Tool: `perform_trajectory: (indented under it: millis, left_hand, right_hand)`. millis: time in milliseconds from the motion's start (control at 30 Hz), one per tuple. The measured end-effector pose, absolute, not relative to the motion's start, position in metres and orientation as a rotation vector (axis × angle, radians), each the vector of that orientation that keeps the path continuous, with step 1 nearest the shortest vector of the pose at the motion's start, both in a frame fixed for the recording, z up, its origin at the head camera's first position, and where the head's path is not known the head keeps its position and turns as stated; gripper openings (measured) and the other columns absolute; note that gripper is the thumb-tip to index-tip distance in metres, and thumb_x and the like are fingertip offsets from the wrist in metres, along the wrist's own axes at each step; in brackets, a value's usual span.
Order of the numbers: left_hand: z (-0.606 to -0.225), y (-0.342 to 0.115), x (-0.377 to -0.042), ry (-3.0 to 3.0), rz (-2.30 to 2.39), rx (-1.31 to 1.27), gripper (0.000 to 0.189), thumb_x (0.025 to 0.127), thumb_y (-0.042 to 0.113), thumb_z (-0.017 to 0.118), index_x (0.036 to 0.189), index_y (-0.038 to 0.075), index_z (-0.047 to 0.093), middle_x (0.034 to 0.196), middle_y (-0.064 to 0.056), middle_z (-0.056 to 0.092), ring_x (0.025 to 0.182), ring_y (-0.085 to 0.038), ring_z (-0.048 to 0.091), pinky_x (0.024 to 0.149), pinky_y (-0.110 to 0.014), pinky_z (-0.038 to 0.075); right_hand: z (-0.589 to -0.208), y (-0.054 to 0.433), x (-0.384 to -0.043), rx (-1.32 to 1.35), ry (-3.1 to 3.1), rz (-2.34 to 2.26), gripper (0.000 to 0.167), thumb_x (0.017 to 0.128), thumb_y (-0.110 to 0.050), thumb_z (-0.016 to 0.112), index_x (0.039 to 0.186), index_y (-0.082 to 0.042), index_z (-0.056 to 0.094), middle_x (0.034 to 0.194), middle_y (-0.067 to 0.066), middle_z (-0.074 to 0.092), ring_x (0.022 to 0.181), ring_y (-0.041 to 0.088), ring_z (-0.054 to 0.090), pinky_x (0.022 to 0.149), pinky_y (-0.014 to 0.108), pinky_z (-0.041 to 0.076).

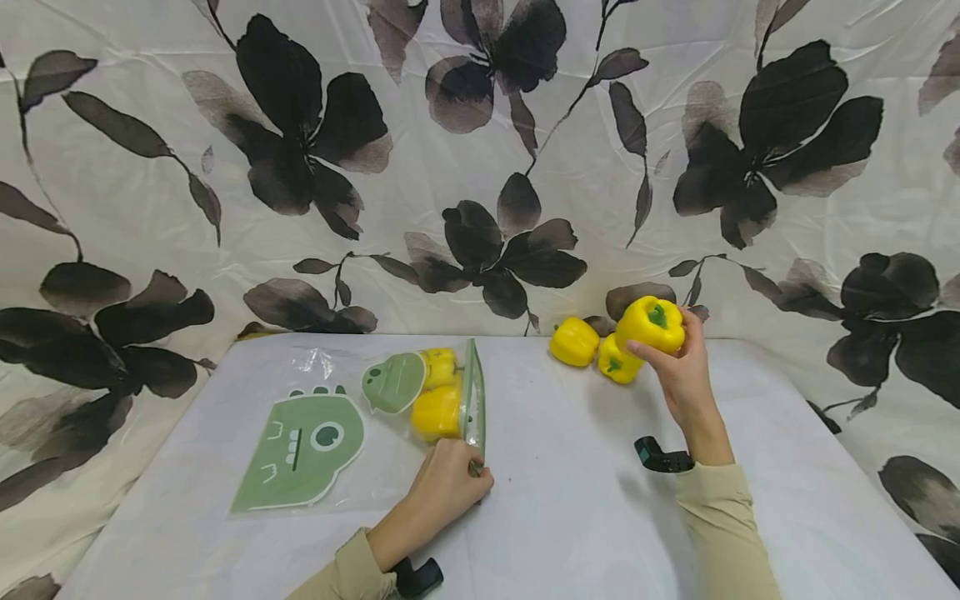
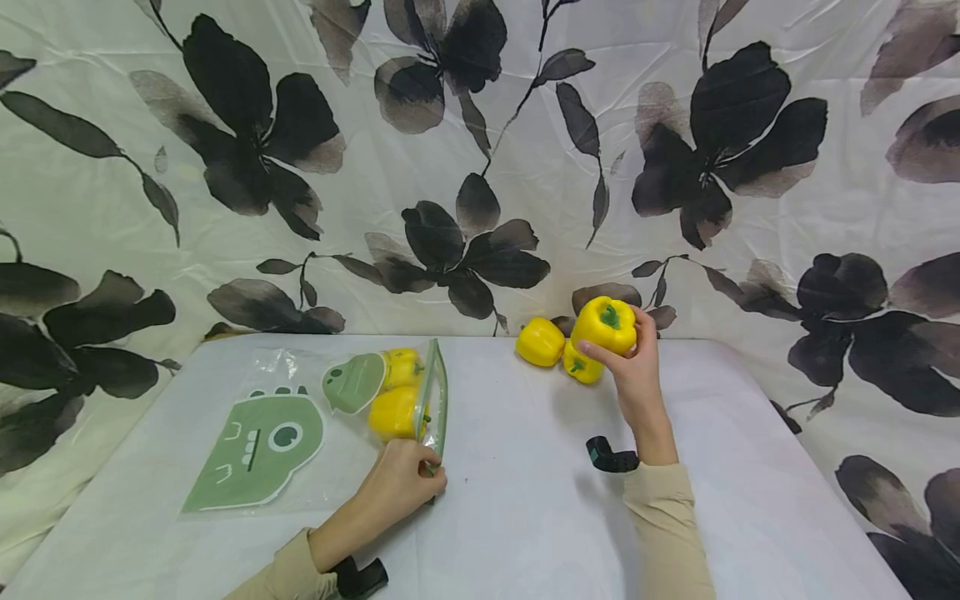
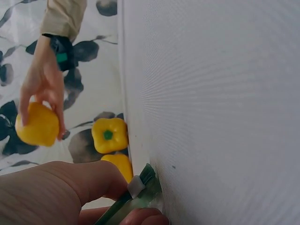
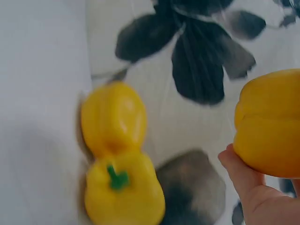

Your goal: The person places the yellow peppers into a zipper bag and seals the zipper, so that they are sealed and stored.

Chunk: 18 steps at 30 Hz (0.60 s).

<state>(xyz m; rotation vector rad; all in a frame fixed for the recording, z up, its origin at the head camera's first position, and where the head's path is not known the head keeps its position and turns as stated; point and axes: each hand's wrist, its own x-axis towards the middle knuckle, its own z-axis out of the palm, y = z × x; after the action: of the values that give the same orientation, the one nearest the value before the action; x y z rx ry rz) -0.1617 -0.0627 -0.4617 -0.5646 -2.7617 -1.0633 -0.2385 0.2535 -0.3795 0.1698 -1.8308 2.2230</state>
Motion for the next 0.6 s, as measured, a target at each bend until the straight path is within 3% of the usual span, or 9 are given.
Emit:
perform_trajectory:
  millis: [267, 467, 600]
  left_hand:
    - [-0.461, -0.063, -0.161, -2.777, -1.061, -0.544, 0.005, 0.075, 0.003, 0.074, 0.071, -0.001, 0.073, 0.054, 0.002, 0.058, 0.043, -0.001, 0.044, 0.039, -0.018, 0.037]
    - [-0.46, -0.062, -0.161, -2.793, -1.057, -0.538, 0.005, 0.075, 0.003, 0.075, 0.071, 0.0, 0.073, 0.057, -0.001, 0.062, 0.044, -0.001, 0.046, 0.039, -0.017, 0.038]
    - [-0.459, -0.063, -0.161, -2.793, -1.056, -0.534, 0.006, 0.074, 0.002, 0.075, 0.069, 0.001, 0.072, 0.054, 0.002, 0.059, 0.043, -0.001, 0.044, 0.039, -0.017, 0.037]
  right_hand:
    - [-0.389, 0.194, -0.241, 0.218, -1.812, 2.456, 0.063, 0.088, 0.007, 0.062, 0.14, -0.018, 0.037, 0.133, 0.002, 0.04, 0.12, 0.021, 0.042, 0.101, 0.025, 0.044]
    - [-0.404, 0.157, -0.237, 0.245, -1.843, 2.662, 0.075, 0.085, 0.01, 0.06, 0.148, -0.011, 0.025, 0.143, 0.009, 0.036, 0.123, 0.023, 0.044, 0.104, 0.028, 0.042]
    - [-0.421, 0.139, -0.238, 0.189, -1.957, 2.702, 0.079, 0.083, 0.011, 0.06, 0.15, -0.005, 0.022, 0.149, 0.015, 0.029, 0.121, 0.025, 0.044, 0.1, 0.027, 0.046]
